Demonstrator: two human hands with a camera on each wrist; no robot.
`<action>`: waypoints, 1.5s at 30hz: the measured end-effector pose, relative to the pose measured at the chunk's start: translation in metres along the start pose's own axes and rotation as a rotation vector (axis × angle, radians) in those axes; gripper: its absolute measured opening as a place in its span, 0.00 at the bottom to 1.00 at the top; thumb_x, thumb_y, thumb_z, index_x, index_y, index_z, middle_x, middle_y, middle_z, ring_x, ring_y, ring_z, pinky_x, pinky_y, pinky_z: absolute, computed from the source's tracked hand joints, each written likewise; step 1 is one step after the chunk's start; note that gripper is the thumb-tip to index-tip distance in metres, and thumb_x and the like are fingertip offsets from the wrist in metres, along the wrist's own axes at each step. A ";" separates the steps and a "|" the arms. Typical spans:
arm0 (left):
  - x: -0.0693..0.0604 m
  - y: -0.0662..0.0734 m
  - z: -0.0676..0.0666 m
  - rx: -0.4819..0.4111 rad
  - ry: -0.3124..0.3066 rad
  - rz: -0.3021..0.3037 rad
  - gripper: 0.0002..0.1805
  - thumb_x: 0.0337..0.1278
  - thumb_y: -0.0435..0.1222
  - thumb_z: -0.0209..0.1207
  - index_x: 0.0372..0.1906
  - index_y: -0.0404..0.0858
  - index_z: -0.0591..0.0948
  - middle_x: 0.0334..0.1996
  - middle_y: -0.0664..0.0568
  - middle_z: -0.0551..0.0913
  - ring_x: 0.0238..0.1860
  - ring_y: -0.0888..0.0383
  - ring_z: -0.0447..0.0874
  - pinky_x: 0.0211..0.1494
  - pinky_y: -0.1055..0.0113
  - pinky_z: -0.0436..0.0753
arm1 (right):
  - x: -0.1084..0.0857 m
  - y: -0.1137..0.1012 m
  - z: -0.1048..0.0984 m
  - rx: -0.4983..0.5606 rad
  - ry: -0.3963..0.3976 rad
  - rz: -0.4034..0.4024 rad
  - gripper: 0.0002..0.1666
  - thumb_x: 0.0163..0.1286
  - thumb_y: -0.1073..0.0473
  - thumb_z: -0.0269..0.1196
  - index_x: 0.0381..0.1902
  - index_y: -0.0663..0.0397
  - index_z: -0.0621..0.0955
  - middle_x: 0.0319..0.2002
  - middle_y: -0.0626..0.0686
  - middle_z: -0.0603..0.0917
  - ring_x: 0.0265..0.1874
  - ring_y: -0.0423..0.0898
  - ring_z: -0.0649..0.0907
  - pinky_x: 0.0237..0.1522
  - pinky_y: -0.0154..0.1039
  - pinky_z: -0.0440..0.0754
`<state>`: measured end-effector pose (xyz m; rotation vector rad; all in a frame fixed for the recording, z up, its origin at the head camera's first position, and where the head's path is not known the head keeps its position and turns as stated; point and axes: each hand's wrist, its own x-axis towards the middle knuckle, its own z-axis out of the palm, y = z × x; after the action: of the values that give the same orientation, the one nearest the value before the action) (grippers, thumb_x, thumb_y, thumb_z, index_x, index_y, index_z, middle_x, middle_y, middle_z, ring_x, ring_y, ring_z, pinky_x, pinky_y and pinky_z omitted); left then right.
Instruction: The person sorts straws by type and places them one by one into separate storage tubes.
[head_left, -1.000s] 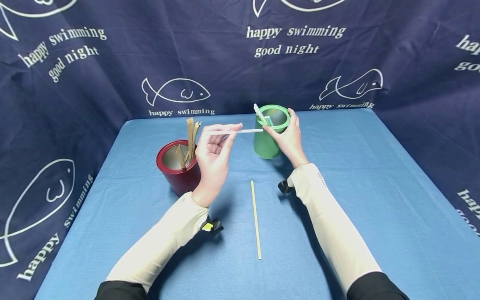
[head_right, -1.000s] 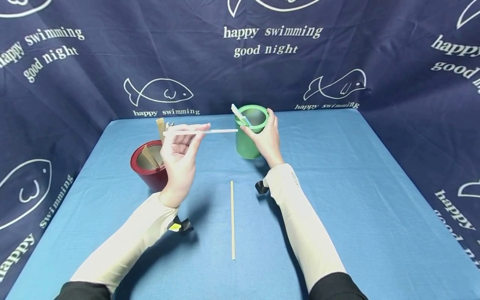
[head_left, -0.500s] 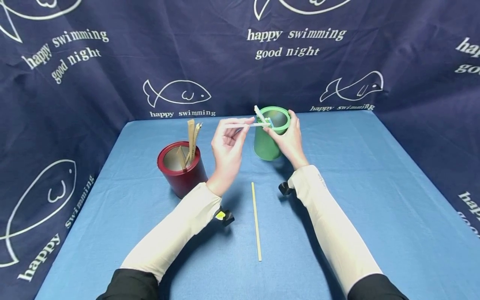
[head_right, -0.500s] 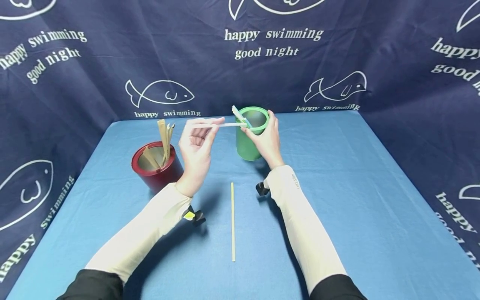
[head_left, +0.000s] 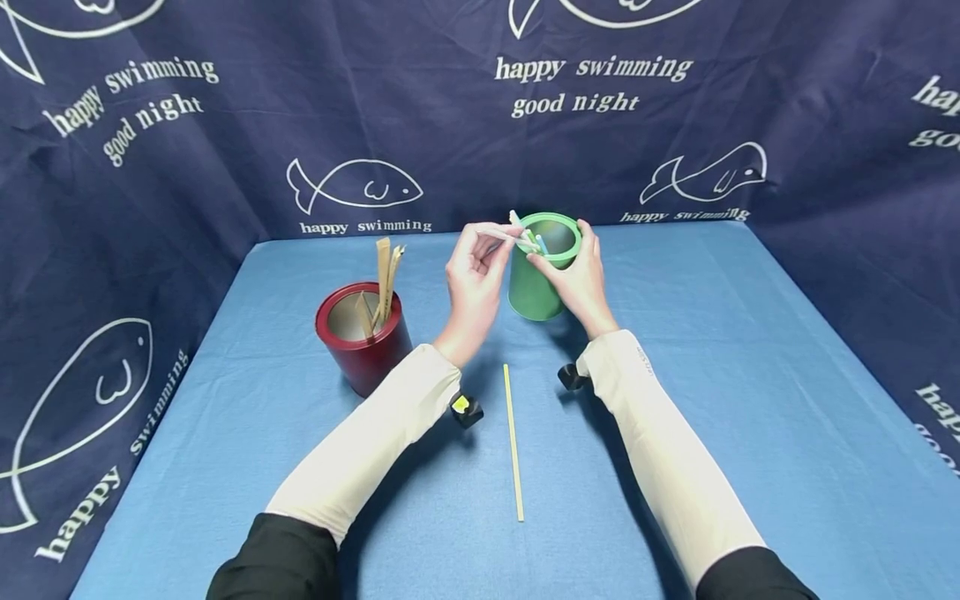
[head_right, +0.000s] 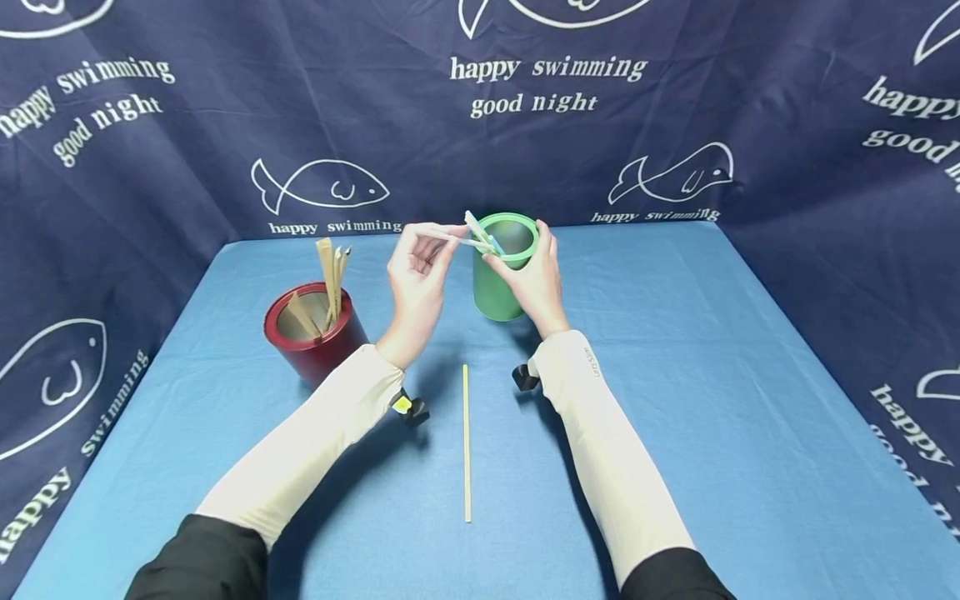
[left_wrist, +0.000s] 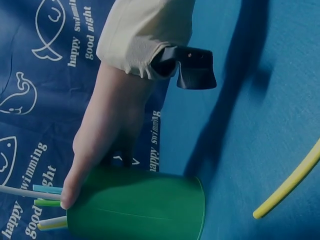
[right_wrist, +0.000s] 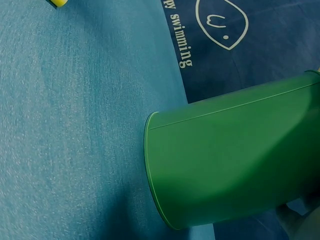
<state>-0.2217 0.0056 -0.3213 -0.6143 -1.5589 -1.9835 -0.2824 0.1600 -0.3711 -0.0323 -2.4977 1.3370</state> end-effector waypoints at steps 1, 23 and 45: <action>0.001 -0.001 0.001 0.002 0.000 -0.005 0.07 0.62 0.23 0.55 0.41 0.21 0.72 0.43 0.28 0.81 0.50 0.39 0.82 0.58 0.59 0.82 | 0.000 0.000 0.000 0.000 0.001 0.000 0.59 0.53 0.41 0.72 0.74 0.52 0.55 0.70 0.60 0.63 0.66 0.56 0.69 0.68 0.51 0.67; 0.012 -0.044 0.012 0.263 0.046 -0.183 0.09 0.63 0.27 0.57 0.45 0.26 0.80 0.47 0.36 0.85 0.52 0.48 0.85 0.56 0.71 0.82 | 0.001 0.002 0.001 0.006 -0.002 0.001 0.58 0.54 0.42 0.71 0.74 0.53 0.54 0.70 0.60 0.63 0.66 0.56 0.69 0.68 0.51 0.67; -0.008 0.000 -0.006 0.085 0.037 -0.138 0.17 0.59 0.24 0.59 0.54 0.22 0.77 0.52 0.31 0.81 0.57 0.43 0.81 0.63 0.65 0.79 | 0.000 0.001 0.001 0.019 -0.001 0.006 0.59 0.53 0.42 0.72 0.74 0.53 0.55 0.70 0.59 0.63 0.66 0.55 0.69 0.69 0.50 0.65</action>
<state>-0.2157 0.0005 -0.3274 -0.4450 -1.6939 -2.0036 -0.2832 0.1602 -0.3724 -0.0346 -2.4871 1.3633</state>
